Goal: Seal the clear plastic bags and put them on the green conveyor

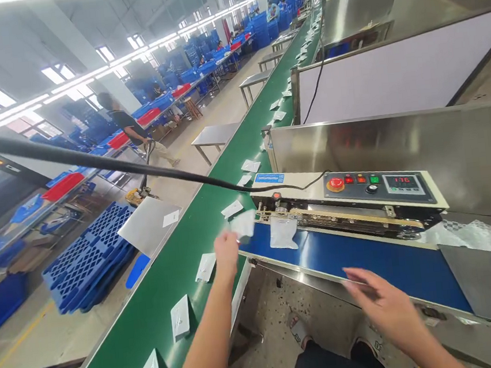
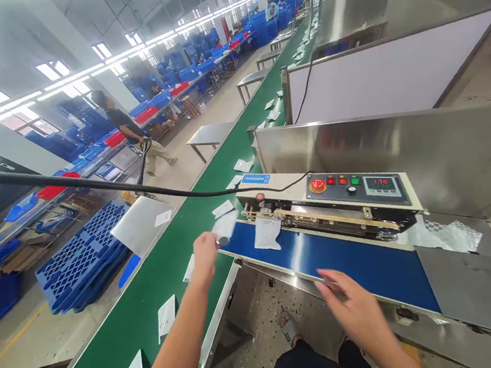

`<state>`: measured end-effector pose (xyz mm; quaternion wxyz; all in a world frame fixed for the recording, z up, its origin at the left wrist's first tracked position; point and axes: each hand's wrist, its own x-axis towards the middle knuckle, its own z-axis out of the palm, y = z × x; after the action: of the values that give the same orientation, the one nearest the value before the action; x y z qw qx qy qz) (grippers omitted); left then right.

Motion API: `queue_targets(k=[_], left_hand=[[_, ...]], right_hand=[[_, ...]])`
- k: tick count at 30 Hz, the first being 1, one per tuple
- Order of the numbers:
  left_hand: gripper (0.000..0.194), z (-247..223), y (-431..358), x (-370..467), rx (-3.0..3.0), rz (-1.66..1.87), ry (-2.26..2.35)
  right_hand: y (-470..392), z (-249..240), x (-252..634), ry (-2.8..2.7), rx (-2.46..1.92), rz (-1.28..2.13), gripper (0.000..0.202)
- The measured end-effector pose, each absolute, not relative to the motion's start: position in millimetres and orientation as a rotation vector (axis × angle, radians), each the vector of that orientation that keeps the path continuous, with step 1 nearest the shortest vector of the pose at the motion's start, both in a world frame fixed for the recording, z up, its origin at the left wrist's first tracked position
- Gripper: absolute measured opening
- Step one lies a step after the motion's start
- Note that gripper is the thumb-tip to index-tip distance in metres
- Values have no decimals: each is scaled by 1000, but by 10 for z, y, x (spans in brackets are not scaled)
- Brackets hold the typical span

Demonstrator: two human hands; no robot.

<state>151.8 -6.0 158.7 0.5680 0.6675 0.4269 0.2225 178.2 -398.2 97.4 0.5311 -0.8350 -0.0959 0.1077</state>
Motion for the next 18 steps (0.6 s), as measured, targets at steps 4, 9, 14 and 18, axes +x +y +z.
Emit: queue_targets(k=[4,9,14,18], left_hand=[[32,1573,-1296,1509,1614,156,732],[38,1349,-2395,1696,1519,95,560],[53,1006,-3099,1916,1499,-35,325],[52,689,-3563,2219,1667,-158,283]], right_hand=[[-3688,1073,1934,-697,-1950,-130,43],[-4202,998,1997,-429,-1930,-37,45],[-4823,981,2019,139,-1766,164,73],[-5258,799,2193,376,-1757,128,65]])
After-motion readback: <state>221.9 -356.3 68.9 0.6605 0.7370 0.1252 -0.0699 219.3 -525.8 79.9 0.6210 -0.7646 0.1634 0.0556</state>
